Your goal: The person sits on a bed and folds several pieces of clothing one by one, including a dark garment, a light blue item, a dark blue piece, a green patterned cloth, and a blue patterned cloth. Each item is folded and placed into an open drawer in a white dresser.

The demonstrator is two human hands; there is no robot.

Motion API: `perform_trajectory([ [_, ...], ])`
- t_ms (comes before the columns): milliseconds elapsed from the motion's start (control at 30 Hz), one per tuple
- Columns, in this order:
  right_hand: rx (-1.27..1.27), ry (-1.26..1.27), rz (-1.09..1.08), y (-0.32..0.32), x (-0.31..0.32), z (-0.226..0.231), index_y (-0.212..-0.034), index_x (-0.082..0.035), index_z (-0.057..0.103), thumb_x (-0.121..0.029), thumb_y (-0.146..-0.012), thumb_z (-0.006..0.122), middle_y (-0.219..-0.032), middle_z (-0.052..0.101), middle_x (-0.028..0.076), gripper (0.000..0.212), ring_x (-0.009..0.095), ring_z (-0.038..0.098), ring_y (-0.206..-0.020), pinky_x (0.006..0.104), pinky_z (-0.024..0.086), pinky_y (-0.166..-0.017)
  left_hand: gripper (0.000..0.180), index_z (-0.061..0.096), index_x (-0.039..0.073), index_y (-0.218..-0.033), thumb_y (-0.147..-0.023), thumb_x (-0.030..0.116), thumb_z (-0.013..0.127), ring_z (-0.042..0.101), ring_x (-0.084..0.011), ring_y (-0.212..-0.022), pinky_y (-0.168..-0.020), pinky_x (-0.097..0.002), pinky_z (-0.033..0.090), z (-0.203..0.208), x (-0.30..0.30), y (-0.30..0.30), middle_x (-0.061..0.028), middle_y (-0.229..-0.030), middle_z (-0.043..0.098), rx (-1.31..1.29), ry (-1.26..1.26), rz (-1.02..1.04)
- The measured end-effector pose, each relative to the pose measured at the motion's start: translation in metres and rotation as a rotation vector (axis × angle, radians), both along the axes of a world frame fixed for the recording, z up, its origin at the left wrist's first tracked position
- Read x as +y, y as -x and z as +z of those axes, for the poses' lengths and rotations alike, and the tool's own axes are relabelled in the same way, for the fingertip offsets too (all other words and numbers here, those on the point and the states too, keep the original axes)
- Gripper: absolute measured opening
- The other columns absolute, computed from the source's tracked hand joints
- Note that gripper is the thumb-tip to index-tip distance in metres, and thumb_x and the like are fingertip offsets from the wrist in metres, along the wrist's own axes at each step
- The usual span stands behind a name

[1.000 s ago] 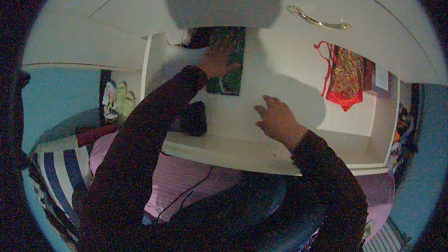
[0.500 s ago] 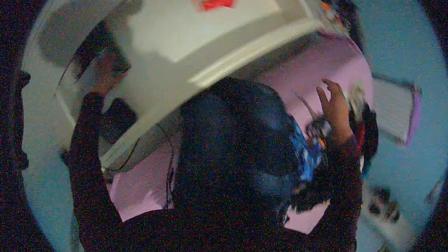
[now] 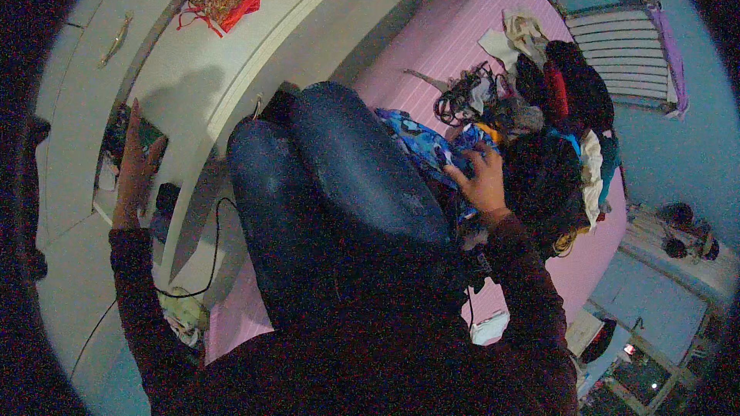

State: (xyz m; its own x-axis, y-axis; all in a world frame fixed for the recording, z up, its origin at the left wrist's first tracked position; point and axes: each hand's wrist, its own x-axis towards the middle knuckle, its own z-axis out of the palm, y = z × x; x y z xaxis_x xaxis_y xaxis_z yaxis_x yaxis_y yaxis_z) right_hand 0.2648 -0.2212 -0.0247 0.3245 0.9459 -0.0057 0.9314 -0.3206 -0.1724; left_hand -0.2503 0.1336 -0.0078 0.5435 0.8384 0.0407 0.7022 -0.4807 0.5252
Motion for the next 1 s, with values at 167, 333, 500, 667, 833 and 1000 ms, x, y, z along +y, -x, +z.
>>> perform_trajectory([
  [167,0.490,0.070,-0.364,-0.018,0.006,0.010,-0.094,-0.003,0.059,-0.027,-0.082,0.064,-0.093,0.060,0.014,0.026,0.032,0.055,-0.088,0.0370,0.044,-0.081,0.073,0.018,0.010,-0.143,-0.083,0.008,0.060,0.038,-0.0285,-0.126,-0.102,-0.0379,0.033,0.069,-0.076,-0.087,-0.0150,-0.142,0.031,-0.181,0.133,-0.066],
  [333,0.702,-0.640,-0.486,-0.062,0.034,0.108,-0.100,-0.002,0.053,-0.023,-0.093,0.045,-0.090,0.058,0.007,0.024,0.019,0.055,-0.080,0.0288,0.044,-0.077,0.067,0.025,0.009,-0.140,-0.084,0.012,0.061,0.052,-0.0263,-0.113,-0.094,-0.0358,0.041,0.106,-0.129,-0.155,-0.0170,-0.123,0.051,-0.369,0.408,-0.223],
  [500,1.597,-0.676,-0.337,-0.021,0.074,0.199,-0.113,0.000,0.053,-0.026,-0.093,0.045,-0.104,0.062,0.013,0.033,0.022,0.063,-0.089,0.0339,0.051,-0.079,0.054,0.030,0.000,-0.136,-0.092,0.025,0.051,0.049,-0.0210,-0.116,-0.099,-0.0342,0.037,0.124,-0.166,-0.243,-0.0135,-0.128,0.049,-0.502,0.808,-0.590],
  [667,1.943,-0.444,-0.058,0.049,0.099,0.207,-0.123,-0.001,0.046,-0.021,-0.091,0.048,-0.111,0.059,0.012,0.038,0.022,0.061,-0.096,0.0351,0.049,-0.086,0.044,0.038,0.005,-0.132,-0.096,0.029,0.042,0.051,-0.0199,-0.114,-0.098,-0.0365,0.040,0.135,-0.182,-0.292,-0.0097,-0.127,0.050,-1.244,1.584,-0.414],
  [833,1.767,-0.425,0.109,0.065,0.112,0.187,-0.116,-0.002,0.048,-0.004,-0.081,0.062,-0.105,0.060,0.010,0.038,0.017,0.061,-0.089,0.0311,0.051,-0.080,0.029,0.052,0.004,-0.115,-0.095,0.024,0.046,0.058,-0.0177,-0.101,-0.091,-0.0337,0.046,0.137,-0.174,-0.255,-0.0072,-0.111,0.059,-1.183,1.063,-0.193],
  [1000,1.783,-0.337,-0.093,0.051,0.139,0.159,-0.110,-0.001,0.051,-0.006,-0.081,0.062,-0.102,0.061,0.011,0.032,0.019,0.062,-0.086,0.0307,0.052,-0.074,0.025,0.059,0.001,-0.096,-0.091,0.025,0.053,0.061,-0.0144,-0.080,-0.072,-0.0269,0.048,0.158,-0.158,-0.213,-0.0070,-0.092,0.063,-1.227,0.853,0.279],
])
